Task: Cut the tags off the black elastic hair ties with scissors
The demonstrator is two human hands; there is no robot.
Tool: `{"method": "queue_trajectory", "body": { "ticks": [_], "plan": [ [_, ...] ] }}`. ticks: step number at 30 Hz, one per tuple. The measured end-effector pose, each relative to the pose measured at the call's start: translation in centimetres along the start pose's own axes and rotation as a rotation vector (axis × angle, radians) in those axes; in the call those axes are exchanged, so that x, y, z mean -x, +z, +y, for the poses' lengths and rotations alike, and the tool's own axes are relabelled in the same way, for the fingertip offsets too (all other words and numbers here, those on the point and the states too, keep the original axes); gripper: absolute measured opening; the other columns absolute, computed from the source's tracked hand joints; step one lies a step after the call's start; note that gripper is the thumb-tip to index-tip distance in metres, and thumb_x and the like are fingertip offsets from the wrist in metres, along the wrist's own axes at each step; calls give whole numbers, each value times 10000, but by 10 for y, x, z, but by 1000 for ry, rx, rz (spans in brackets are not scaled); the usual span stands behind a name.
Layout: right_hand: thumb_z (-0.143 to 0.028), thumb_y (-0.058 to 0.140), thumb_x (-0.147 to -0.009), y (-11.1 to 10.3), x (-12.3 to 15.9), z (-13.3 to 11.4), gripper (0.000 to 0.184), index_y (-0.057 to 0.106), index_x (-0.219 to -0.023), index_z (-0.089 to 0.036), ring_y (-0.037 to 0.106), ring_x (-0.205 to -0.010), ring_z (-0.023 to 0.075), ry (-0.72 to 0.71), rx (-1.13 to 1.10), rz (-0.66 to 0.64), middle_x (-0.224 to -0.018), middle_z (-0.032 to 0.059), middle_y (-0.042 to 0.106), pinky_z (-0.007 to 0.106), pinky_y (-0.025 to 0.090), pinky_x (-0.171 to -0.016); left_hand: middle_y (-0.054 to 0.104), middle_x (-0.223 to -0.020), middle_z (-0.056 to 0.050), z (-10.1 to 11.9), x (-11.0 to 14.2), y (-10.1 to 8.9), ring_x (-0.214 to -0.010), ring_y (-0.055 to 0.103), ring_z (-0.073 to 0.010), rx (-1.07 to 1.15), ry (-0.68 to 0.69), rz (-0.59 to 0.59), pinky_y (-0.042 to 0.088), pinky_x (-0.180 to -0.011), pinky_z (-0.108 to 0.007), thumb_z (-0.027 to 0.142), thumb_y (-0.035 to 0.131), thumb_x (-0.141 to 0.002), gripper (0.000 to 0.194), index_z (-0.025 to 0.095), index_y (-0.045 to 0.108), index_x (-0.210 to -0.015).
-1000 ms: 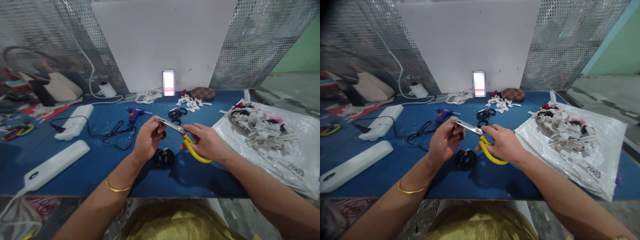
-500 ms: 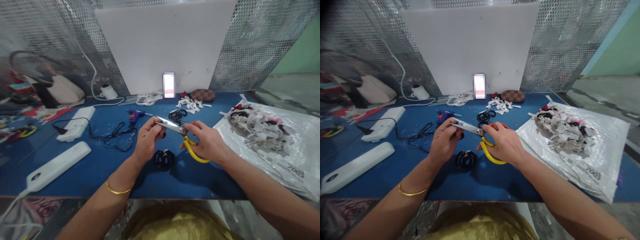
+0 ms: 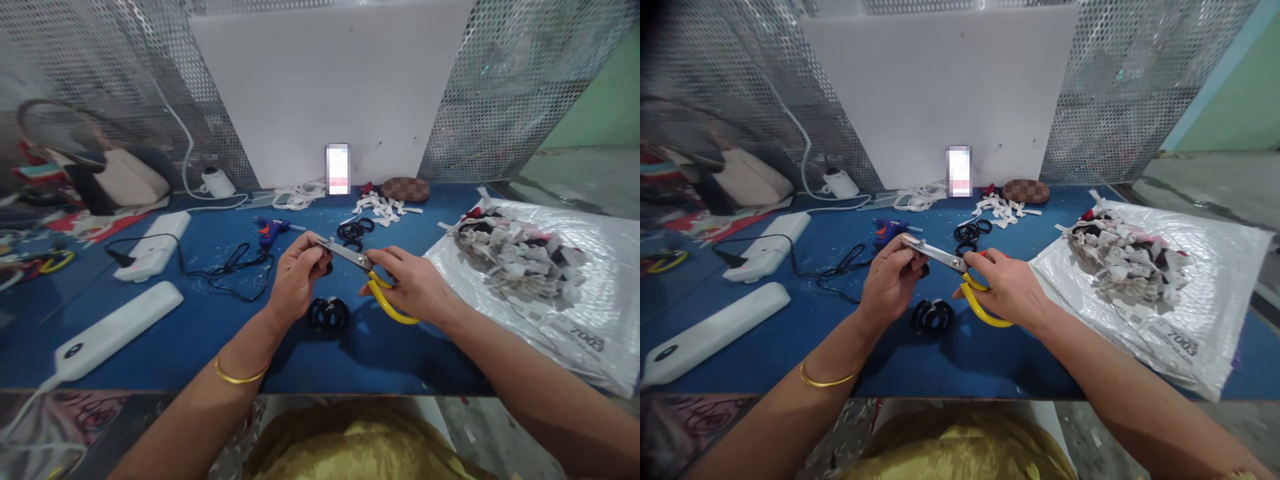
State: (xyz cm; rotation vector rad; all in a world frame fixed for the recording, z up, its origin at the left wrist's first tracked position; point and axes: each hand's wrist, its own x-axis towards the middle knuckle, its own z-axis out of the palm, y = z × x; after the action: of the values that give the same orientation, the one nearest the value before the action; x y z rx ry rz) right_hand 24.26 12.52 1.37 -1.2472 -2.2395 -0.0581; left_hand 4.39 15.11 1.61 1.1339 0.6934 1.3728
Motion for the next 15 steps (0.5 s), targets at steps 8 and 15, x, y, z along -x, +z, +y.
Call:
{"method": "queue_trajectory", "body": {
  "ticks": [8, 15],
  "plan": [
    [-507, 639, -809, 3, 0, 1, 468, 611, -1147, -185, 581, -645, 159, 56, -17, -57, -967, 74, 652, 265, 395, -570, 394, -588, 45, -3, 0, -2, -547, 367, -83, -55, -25, -36, 304, -511, -186, 185, 564, -776, 115, 185, 490, -688],
    [-431, 673, -799, 3, -2, 1, 381, 646, -1080, -175, 525, -626, 132, 129, -232, -81, -777, 19, 623, 242, 387, -595, 473, -604, 35, -5, -4, -4, -515, 375, -74, -64, -21, 10, 295, -490, -189, 173, 544, -746, 71, 174, 500, -690]
  ]
}}
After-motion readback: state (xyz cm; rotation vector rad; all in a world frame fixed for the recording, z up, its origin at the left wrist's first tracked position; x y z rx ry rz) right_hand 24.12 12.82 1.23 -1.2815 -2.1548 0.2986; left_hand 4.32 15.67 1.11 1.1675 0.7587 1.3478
